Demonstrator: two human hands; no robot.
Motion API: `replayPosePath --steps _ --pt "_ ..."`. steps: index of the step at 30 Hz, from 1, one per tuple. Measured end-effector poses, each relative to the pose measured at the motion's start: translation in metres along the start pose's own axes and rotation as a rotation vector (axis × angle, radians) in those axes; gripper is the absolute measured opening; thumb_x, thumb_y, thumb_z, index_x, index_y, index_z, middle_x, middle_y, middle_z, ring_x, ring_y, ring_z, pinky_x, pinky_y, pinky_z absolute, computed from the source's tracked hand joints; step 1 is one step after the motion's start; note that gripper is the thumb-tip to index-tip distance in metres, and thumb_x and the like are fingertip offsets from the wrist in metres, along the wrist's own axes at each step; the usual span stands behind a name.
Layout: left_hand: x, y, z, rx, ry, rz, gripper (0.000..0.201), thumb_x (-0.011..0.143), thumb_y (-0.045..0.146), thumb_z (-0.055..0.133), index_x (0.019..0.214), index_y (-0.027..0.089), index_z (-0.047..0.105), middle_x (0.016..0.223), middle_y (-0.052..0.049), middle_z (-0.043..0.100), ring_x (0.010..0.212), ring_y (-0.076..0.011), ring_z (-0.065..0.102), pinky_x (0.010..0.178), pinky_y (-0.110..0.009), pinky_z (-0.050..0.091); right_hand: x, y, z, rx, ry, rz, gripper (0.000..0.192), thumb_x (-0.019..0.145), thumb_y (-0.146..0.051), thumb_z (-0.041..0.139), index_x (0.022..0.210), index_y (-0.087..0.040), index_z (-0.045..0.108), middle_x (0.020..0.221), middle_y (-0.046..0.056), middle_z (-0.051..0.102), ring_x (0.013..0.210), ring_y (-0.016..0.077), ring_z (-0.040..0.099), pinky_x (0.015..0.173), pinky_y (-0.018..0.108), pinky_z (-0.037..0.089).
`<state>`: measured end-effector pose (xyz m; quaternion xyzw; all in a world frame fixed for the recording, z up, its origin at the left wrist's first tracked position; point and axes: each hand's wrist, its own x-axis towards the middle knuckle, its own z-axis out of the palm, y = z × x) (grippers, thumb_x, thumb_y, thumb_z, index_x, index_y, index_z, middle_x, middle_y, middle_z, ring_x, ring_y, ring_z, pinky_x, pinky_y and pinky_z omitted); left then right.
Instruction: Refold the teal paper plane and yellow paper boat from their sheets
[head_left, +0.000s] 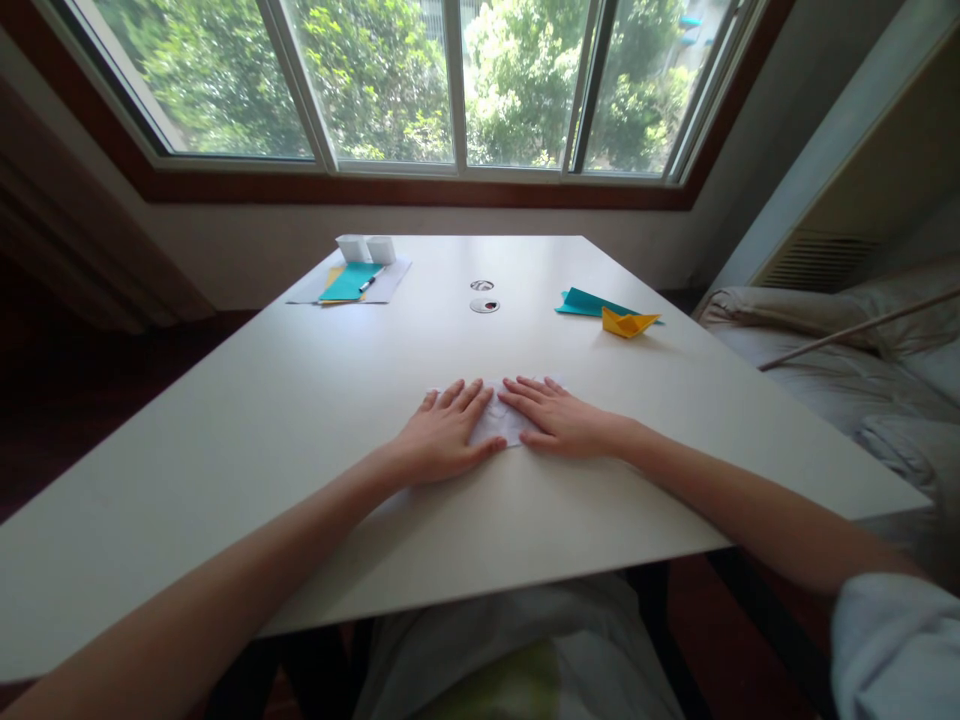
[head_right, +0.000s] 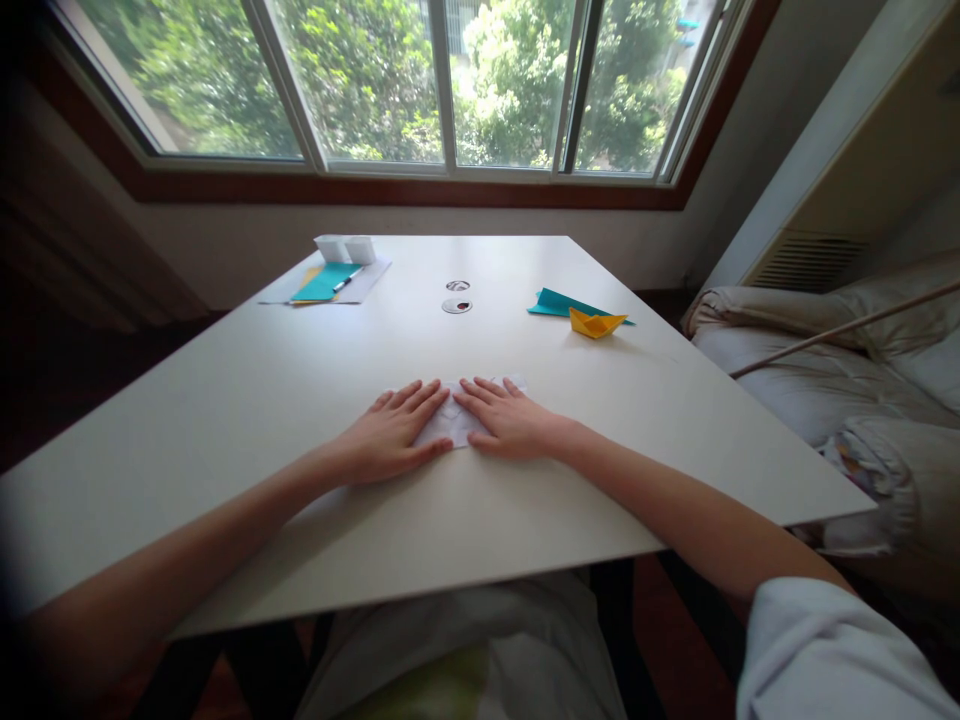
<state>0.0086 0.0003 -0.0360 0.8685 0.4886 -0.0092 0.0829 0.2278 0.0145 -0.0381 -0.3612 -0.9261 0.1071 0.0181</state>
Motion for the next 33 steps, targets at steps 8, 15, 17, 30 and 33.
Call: replayPosePath --steps 8,15,17,30,33 --pt "0.000 0.001 -0.002 0.013 -0.014 0.001 0.084 0.079 0.072 0.018 0.144 0.019 0.015 0.151 -0.006 0.014 0.137 -0.0291 0.012 0.108 -0.050 0.013 0.005 0.004 -0.007 -0.012 -0.042 0.027 0.071 0.083 -0.043 0.045 0.144 -0.018 0.019 0.150 0.009 0.019 0.136 0.0280 0.017 0.110 0.046 0.015" --pt "0.001 0.001 -0.003 0.023 -0.045 -0.003 0.084 0.080 0.072 0.015 0.145 0.020 0.010 0.151 -0.005 0.010 0.138 -0.0282 0.010 0.108 -0.050 0.012 0.008 0.008 -0.007 -0.001 -0.077 0.024 0.076 0.083 -0.052 0.041 0.145 -0.021 0.009 0.152 0.008 0.007 0.138 0.0285 0.010 0.110 0.048 0.010" --pt "0.000 0.000 -0.005 0.034 -0.062 -0.006 0.084 0.080 0.072 0.015 0.145 0.019 0.009 0.151 -0.006 0.009 0.138 -0.0278 0.009 0.108 -0.051 0.012 0.007 0.009 -0.007 0.011 -0.103 0.022 0.078 0.084 -0.058 0.036 0.145 -0.019 0.007 0.151 0.009 0.007 0.138 0.0270 0.007 0.110 0.049 0.005" --pt "-0.017 -0.028 -0.036 0.084 -0.351 -0.093 0.092 0.078 0.071 0.025 0.144 0.011 0.000 0.150 -0.010 -0.001 0.139 -0.0274 0.005 0.106 -0.055 0.016 -0.010 0.026 -0.017 0.093 -0.204 0.201 0.100 0.071 -0.076 0.037 0.144 -0.021 -0.004 0.151 0.009 -0.005 0.138 0.0310 -0.001 0.107 0.057 -0.004" --pt "-0.020 -0.032 -0.040 0.091 -0.376 -0.129 0.101 0.073 0.074 0.031 0.144 0.009 0.000 0.149 -0.014 0.000 0.138 -0.0301 0.005 0.106 -0.054 0.016 -0.015 0.033 -0.020 0.087 -0.226 0.231 0.106 0.068 -0.077 0.042 0.144 -0.019 -0.003 0.151 0.011 -0.003 0.137 0.0331 0.000 0.106 0.059 -0.003"
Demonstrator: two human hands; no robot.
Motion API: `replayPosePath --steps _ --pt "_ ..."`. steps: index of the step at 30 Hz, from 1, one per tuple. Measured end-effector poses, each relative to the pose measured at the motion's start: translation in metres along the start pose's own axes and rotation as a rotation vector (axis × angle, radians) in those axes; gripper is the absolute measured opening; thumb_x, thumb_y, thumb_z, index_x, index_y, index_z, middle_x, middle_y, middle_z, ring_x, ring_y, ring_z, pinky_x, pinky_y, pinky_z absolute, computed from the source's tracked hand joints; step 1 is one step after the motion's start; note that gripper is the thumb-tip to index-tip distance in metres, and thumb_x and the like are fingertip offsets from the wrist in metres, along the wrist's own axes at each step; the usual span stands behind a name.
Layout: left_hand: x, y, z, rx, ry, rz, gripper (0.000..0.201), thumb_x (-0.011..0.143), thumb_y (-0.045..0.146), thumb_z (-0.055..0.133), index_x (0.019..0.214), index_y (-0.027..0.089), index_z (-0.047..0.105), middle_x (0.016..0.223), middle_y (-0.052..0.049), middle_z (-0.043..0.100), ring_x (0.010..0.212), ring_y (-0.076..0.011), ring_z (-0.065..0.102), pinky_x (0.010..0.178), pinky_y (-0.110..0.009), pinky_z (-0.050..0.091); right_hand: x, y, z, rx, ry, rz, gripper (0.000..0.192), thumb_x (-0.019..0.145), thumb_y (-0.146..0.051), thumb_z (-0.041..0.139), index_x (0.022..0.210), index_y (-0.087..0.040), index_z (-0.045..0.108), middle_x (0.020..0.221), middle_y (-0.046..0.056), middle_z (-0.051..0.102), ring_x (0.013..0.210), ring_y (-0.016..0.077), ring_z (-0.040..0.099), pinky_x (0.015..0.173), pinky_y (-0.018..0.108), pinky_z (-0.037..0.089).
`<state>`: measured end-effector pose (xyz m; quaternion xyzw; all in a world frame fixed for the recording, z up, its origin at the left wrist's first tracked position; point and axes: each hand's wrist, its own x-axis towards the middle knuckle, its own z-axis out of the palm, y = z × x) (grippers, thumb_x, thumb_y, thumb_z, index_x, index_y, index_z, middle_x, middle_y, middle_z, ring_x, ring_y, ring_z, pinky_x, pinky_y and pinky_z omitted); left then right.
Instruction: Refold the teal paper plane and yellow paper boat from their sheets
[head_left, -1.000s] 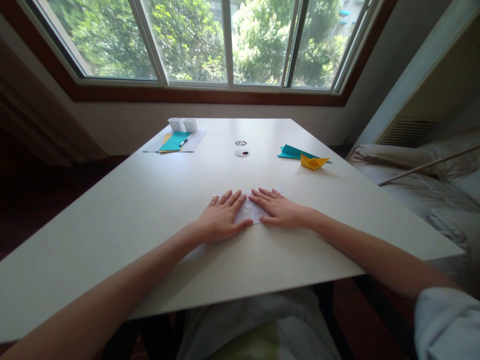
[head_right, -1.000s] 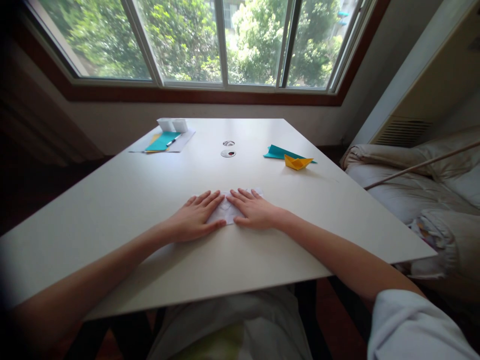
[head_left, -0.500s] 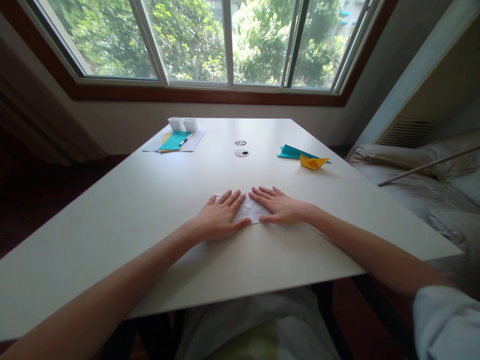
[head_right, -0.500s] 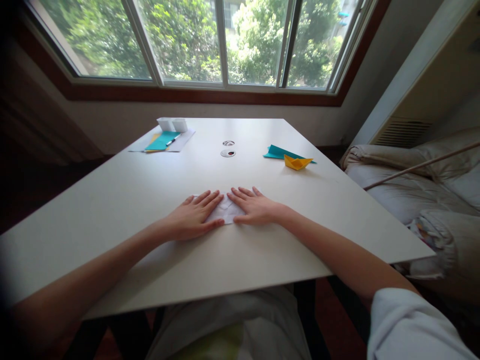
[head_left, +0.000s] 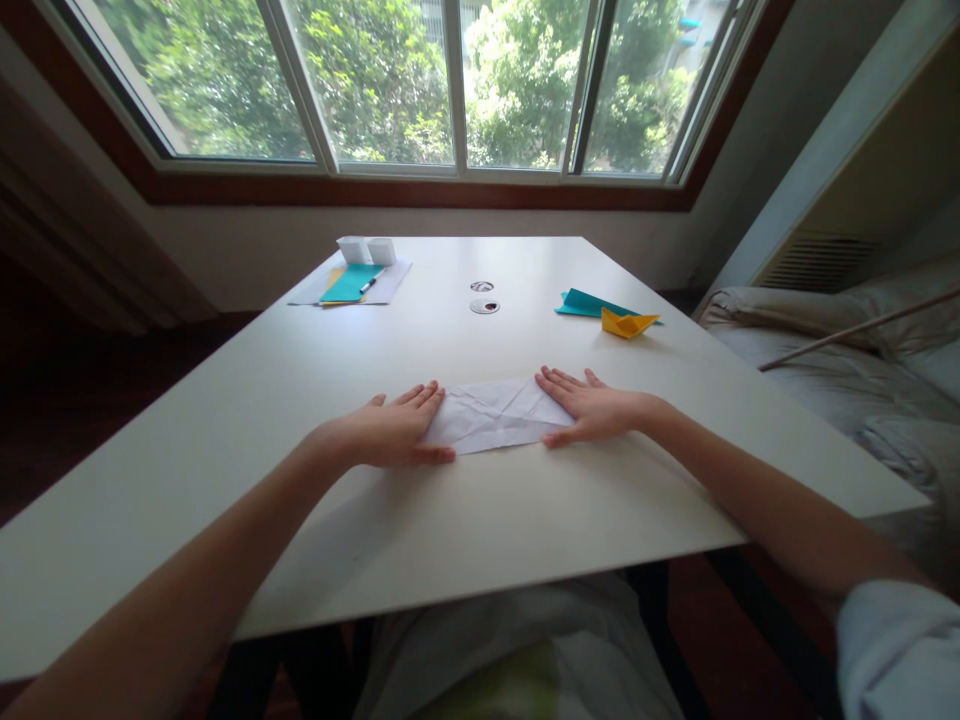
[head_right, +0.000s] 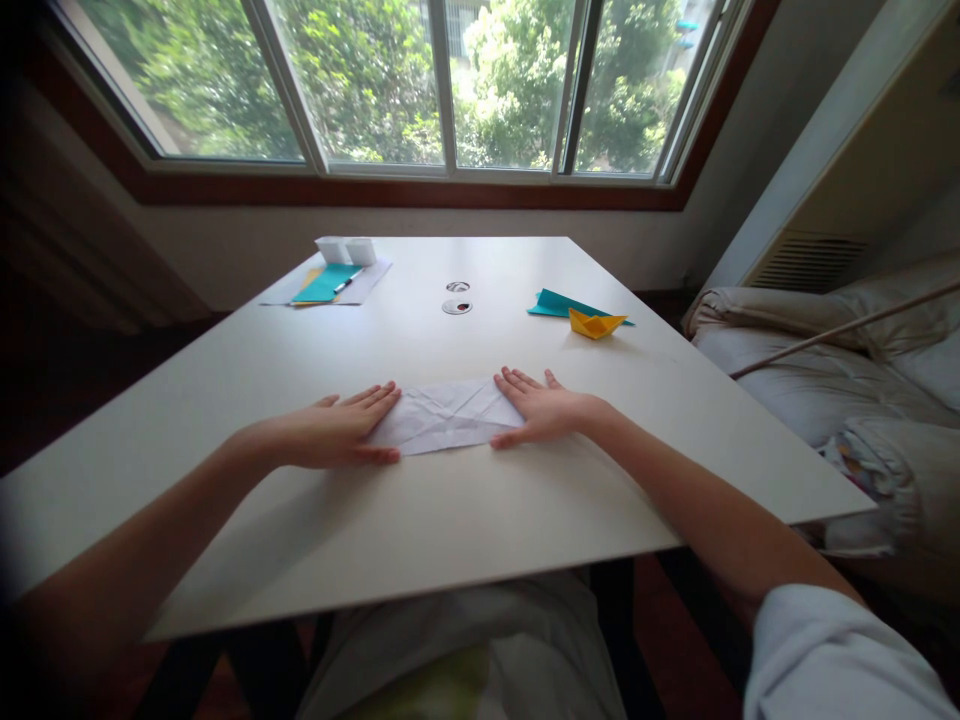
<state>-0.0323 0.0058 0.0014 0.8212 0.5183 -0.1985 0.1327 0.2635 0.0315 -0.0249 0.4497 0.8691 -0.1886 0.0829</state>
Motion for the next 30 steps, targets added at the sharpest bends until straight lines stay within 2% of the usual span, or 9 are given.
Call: replayPosePath --steps 5,9,12,16,23,30 --pt "0.000 -0.002 0.001 -0.016 0.031 -0.011 0.102 0.071 0.076 0.036 0.145 0.012 0.005 0.149 -0.015 0.003 0.137 -0.0336 0.005 0.106 -0.052 0.016 -0.005 0.014 -0.002 0.002 0.013 -0.050 0.106 0.067 -0.074 0.048 0.145 -0.019 0.001 0.151 0.011 0.002 0.138 0.0314 0.004 0.109 0.055 0.005" --pt "0.006 -0.014 0.004 -0.022 0.073 0.015 0.098 0.072 0.076 0.034 0.145 0.017 0.006 0.150 -0.013 0.007 0.137 -0.0337 0.005 0.106 -0.053 0.012 -0.008 0.021 -0.007 -0.004 0.107 -0.106 0.106 0.064 -0.071 0.055 0.145 -0.016 0.014 0.151 0.013 0.011 0.137 0.0308 0.012 0.111 0.045 0.016" --pt "0.012 -0.028 0.005 -0.011 0.117 0.060 0.102 0.069 0.076 0.039 0.145 0.017 0.006 0.150 -0.012 0.006 0.138 -0.0326 0.003 0.107 -0.050 0.012 -0.011 0.021 -0.013 -0.036 0.176 -0.146 0.103 0.061 -0.069 0.060 0.143 -0.021 0.022 0.150 0.010 0.017 0.136 0.0309 0.017 0.110 0.044 0.019" --pt "0.014 -0.036 0.004 -0.006 0.151 0.109 0.106 0.065 0.077 0.045 0.145 0.019 0.009 0.150 -0.013 0.007 0.138 -0.0328 0.003 0.108 -0.048 0.013 -0.015 0.018 -0.019 -0.038 0.225 -0.190 0.094 0.064 -0.066 0.061 0.141 -0.026 0.027 0.147 0.008 0.028 0.133 0.0295 0.027 0.107 0.045 0.025" --pt "0.009 -0.031 0.000 -0.038 0.134 0.093 0.100 0.066 0.076 0.044 0.144 0.024 0.012 0.151 -0.011 0.009 0.138 -0.0320 0.003 0.107 -0.054 0.006 -0.021 0.017 -0.026 -0.009 0.249 -0.223 0.073 0.076 -0.059 0.052 0.138 -0.025 0.034 0.140 0.009 0.039 0.126 0.0263 0.039 0.103 0.042 0.033" --pt "0.008 -0.032 -0.001 -0.061 0.131 0.120 0.096 0.066 0.075 0.046 0.144 0.028 0.014 0.151 -0.008 0.012 0.138 -0.0319 0.002 0.106 -0.055 0.003 -0.017 0.019 -0.024 -0.050 0.398 -0.310 0.050 0.080 -0.034 0.054 0.128 -0.022 0.048 0.129 0.008 0.052 0.117 0.0239 0.047 0.098 0.040 0.039"
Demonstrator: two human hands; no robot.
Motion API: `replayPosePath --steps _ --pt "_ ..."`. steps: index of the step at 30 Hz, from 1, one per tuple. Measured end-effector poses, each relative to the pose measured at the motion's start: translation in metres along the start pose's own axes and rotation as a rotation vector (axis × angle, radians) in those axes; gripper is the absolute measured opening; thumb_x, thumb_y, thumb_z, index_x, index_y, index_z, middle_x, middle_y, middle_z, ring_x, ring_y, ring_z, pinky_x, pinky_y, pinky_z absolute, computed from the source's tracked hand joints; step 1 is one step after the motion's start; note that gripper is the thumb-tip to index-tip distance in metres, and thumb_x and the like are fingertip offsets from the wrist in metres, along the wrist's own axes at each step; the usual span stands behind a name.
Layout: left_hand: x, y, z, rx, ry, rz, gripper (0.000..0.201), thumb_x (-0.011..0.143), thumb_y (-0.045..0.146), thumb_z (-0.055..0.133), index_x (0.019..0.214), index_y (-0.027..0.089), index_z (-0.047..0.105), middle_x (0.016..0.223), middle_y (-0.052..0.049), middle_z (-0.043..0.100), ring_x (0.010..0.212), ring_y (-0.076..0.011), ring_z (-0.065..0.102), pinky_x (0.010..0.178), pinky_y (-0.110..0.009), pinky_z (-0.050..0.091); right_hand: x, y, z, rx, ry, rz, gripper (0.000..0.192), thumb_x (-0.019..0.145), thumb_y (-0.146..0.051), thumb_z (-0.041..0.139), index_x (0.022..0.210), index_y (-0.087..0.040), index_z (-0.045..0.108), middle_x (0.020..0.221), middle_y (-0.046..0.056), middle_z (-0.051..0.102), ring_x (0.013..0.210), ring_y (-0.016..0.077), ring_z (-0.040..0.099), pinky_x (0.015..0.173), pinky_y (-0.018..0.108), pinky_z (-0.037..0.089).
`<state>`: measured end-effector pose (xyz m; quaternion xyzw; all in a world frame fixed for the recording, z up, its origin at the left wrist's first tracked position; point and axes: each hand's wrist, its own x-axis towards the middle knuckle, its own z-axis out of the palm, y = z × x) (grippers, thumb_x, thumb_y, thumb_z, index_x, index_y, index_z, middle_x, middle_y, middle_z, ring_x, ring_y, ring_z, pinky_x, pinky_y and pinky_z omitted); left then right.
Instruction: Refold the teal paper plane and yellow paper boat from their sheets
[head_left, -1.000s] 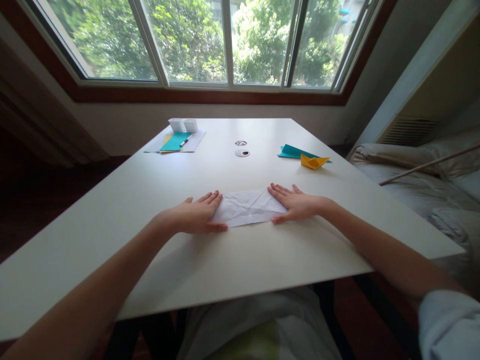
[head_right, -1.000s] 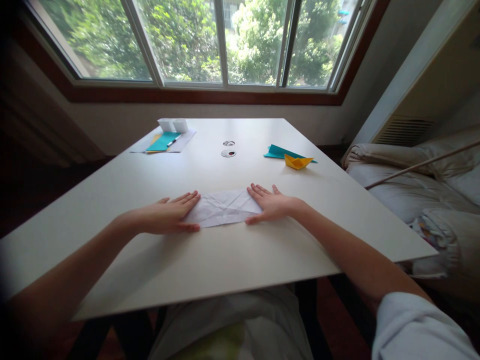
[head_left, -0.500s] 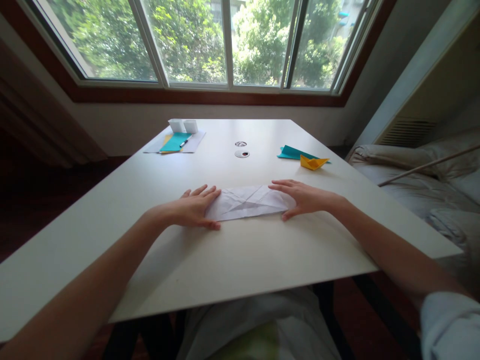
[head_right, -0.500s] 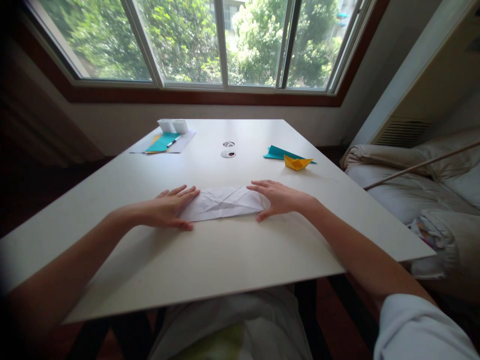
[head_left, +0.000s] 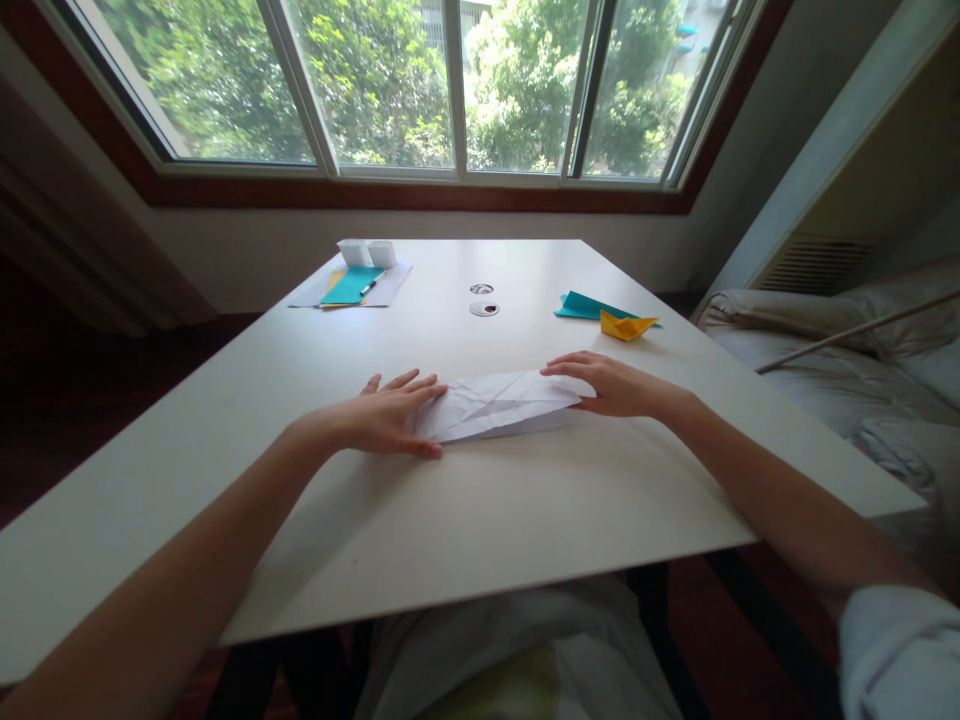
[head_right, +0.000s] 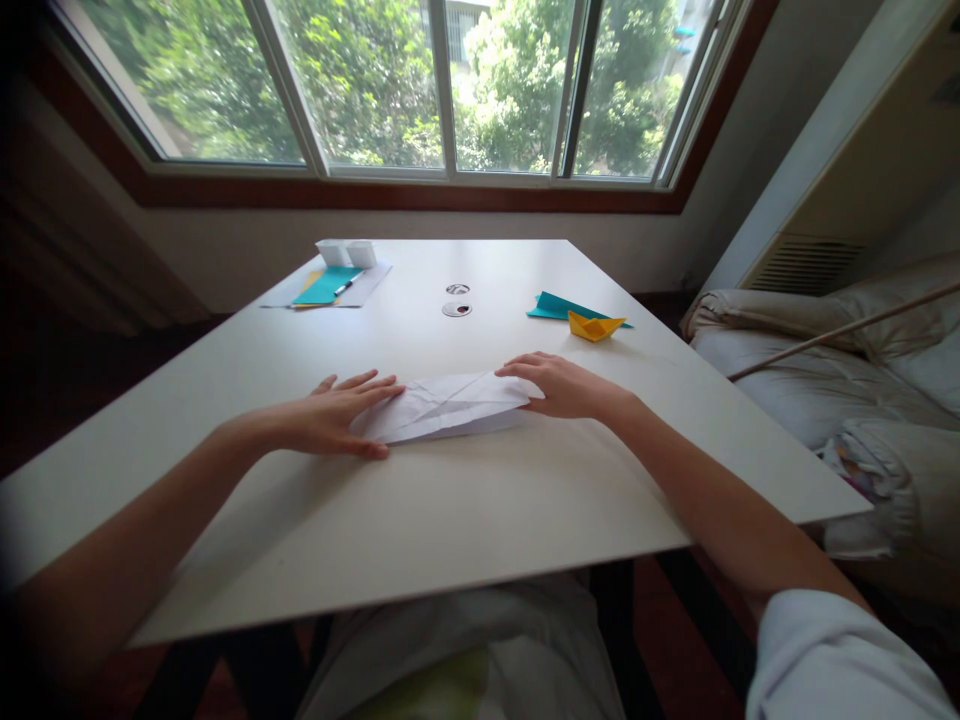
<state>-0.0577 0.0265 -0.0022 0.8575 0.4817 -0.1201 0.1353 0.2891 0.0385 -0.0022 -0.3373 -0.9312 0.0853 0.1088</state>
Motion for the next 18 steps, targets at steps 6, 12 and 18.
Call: replayPosePath --steps 6,12,18 --pt "0.000 -0.001 0.000 -0.001 0.017 0.015 0.092 0.065 0.074 0.047 0.142 0.032 0.019 0.151 -0.006 0.013 0.138 -0.0333 -0.001 0.106 -0.054 0.004 0.003 -0.006 0.000 0.020 0.145 -0.036 0.024 0.082 -0.027 0.050 0.100 -0.021 0.065 0.096 0.006 0.068 0.089 0.0207 0.061 0.084 0.036 0.046" --pt "0.000 -0.009 -0.001 0.004 0.103 0.039 0.085 0.072 0.072 0.041 0.143 0.029 0.019 0.149 -0.004 0.022 0.137 -0.0301 0.009 0.108 -0.046 0.011 0.002 -0.012 -0.001 0.130 0.389 0.106 0.028 0.084 -0.041 0.048 0.087 -0.020 0.066 0.082 0.004 0.068 0.071 0.0172 0.060 0.058 0.028 0.048" --pt "0.005 -0.015 -0.002 0.074 0.208 -0.042 0.071 0.080 0.063 0.036 0.137 0.022 0.032 0.136 -0.011 0.044 0.126 -0.0302 0.036 0.101 -0.042 0.027 0.006 -0.002 0.006 0.282 0.485 0.263 0.039 0.080 -0.048 0.053 0.106 -0.019 0.059 0.084 0.004 0.066 0.072 0.0176 0.060 0.068 0.033 0.052"
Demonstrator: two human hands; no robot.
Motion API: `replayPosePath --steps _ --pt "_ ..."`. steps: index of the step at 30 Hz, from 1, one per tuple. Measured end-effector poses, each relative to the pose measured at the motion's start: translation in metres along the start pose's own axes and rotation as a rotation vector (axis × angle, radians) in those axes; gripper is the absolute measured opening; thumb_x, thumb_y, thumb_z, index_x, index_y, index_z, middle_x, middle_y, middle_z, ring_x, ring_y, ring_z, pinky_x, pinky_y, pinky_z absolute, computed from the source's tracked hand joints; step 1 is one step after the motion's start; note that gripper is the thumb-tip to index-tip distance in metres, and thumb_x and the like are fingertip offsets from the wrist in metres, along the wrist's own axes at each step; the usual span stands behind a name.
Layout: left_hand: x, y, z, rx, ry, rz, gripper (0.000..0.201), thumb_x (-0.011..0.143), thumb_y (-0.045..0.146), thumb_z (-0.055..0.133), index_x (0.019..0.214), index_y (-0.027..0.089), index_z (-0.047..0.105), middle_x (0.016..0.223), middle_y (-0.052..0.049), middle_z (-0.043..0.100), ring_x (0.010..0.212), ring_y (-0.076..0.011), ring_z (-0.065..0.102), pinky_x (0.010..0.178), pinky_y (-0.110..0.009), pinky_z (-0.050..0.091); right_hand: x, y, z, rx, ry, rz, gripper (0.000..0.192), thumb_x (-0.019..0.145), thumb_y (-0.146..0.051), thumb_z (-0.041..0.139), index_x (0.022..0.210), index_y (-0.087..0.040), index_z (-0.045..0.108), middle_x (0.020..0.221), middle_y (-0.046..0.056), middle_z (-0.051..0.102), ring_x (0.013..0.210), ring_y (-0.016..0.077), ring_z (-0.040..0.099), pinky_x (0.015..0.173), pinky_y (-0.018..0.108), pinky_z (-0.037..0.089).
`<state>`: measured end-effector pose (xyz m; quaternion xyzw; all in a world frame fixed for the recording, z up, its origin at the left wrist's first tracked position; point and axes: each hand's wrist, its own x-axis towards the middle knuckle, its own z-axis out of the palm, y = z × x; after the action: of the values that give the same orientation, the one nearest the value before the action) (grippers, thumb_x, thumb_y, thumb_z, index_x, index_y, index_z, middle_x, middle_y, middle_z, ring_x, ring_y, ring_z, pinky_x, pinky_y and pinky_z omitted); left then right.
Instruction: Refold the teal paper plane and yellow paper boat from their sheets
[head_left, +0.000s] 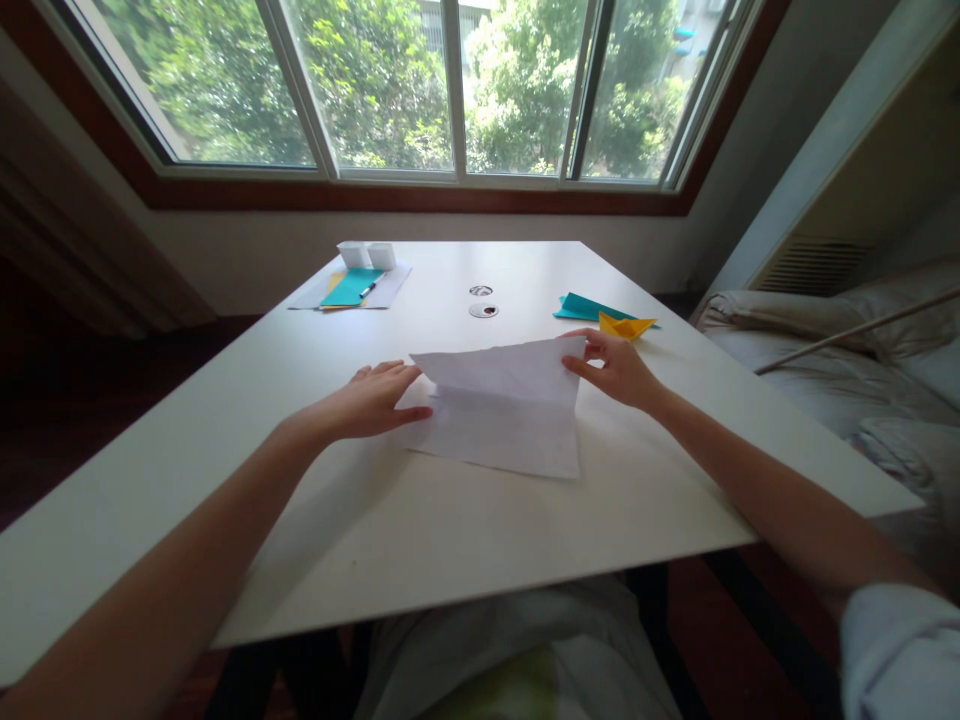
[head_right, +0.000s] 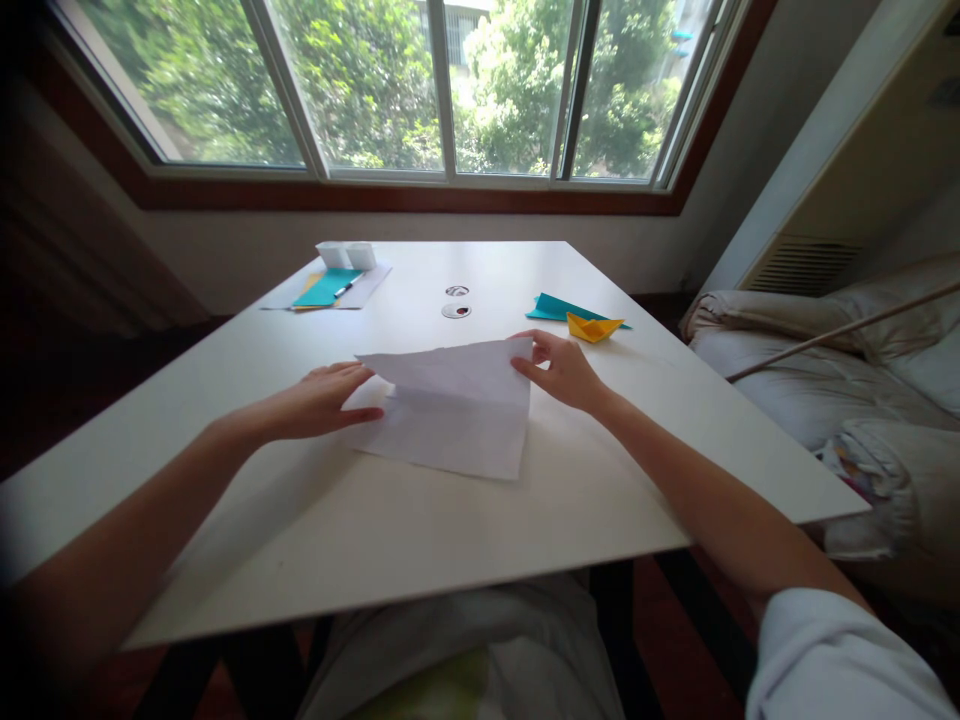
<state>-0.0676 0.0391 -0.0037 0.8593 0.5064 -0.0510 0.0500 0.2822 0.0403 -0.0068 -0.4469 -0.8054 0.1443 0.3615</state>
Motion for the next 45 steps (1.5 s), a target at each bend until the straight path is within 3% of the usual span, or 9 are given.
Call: replayPosePath --steps 6,11,14,18,22,29,36,39,45 --pt "-0.001 0.006 0.000 0.067 0.076 -0.075 0.077 0.081 0.058 0.037 0.142 0.017 0.016 0.141 -0.014 0.036 0.127 -0.0302 0.034 0.101 -0.042 0.028 0.001 0.010 0.008 -0.130 0.062 0.049 0.058 0.078 -0.044 0.055 0.129 -0.018 0.041 0.110 0.011 0.059 0.089 0.0241 0.059 0.077 0.040 0.050" --pt "-0.002 0.012 -0.002 0.084 0.191 -0.074 0.065 0.082 0.054 0.040 0.134 0.015 0.033 0.135 -0.015 0.043 0.120 -0.0306 0.042 0.096 -0.041 0.033 0.001 0.019 0.012 -0.344 0.085 -0.055 0.056 0.077 -0.036 0.056 0.128 -0.019 0.042 0.135 0.013 0.040 0.126 0.0291 0.034 0.102 0.049 0.031" --pt "-0.003 0.020 -0.006 -0.022 0.213 0.099 0.048 0.084 0.050 0.041 0.121 0.020 0.047 0.124 -0.010 0.052 0.110 -0.0261 0.050 0.091 -0.037 0.038 -0.001 0.020 0.013 -0.418 -0.060 -0.123 0.053 0.079 -0.036 0.054 0.129 -0.022 0.043 0.141 0.011 0.032 0.130 0.0277 0.030 0.104 0.048 0.027" --pt "-0.008 0.043 -0.009 -0.205 0.079 0.385 0.035 0.087 0.045 0.040 0.111 0.024 0.056 0.114 -0.006 0.058 0.101 -0.0192 0.055 0.087 -0.028 0.041 -0.005 0.012 0.017 -0.421 -0.319 -0.240 0.046 0.083 -0.034 0.051 0.126 -0.022 0.048 0.144 0.010 0.031 0.131 0.0246 0.030 0.106 0.043 0.028" --pt "-0.012 0.067 -0.006 -0.134 0.058 0.443 0.035 0.084 0.049 0.046 0.108 0.026 0.058 0.111 -0.004 0.060 0.101 -0.0198 0.055 0.091 -0.031 0.037 -0.007 0.002 0.020 -0.437 -0.427 -0.246 0.034 0.085 -0.032 0.049 0.117 -0.021 0.057 0.146 0.011 0.029 0.133 0.0274 0.029 0.105 0.047 0.026" --pt "-0.004 0.059 0.006 0.031 0.196 0.264 0.042 0.090 0.047 0.035 0.117 0.021 0.052 0.109 -0.008 0.063 0.099 -0.0233 0.057 0.090 -0.038 0.036 -0.010 -0.012 0.020 -0.303 -0.506 -0.375 0.034 0.080 -0.047 0.056 0.101 -0.021 0.063 0.117 0.008 0.061 0.121 0.0269 0.045 0.104 0.049 0.025" --pt "0.002 0.049 0.013 0.048 0.188 0.249 0.038 0.087 0.043 0.041 0.117 0.023 0.054 0.114 -0.007 0.062 0.102 -0.0226 0.057 0.092 -0.037 0.036 -0.014 -0.031 0.025 -0.179 -0.529 -0.500 0.031 0.081 -0.044 0.057 0.098 -0.020 0.065 0.108 0.007 0.065 0.106 0.0210 0.055 0.095 0.037 0.037" --pt "0.001 0.051 0.011 0.053 0.230 0.145 0.045 0.086 0.049 0.041 0.121 0.024 0.051 0.116 -0.008 0.061 0.104 -0.0243 0.056 0.089 -0.037 0.038 -0.011 -0.026 0.019 -0.206 -0.437 -0.417 0.030 0.080 -0.045 0.057 0.096 -0.021 0.066 0.108 0.006 0.065 0.103 0.0211 0.056 0.091 0.036 0.041" --pt "0.004 0.030 0.006 0.038 0.351 -0.301 0.049 0.085 0.052 0.034 0.113 0.020 0.058 0.112 -0.010 0.061 0.104 -0.0294 0.053 0.076 -0.037 0.046 0.000 0.013 0.008 -0.374 -0.176 -0.117 0.034 0.083 -0.043 0.052 0.104 -0.019 0.062 0.109 0.009 0.064 0.103 0.0252 0.055 0.091 0.041 0.042"
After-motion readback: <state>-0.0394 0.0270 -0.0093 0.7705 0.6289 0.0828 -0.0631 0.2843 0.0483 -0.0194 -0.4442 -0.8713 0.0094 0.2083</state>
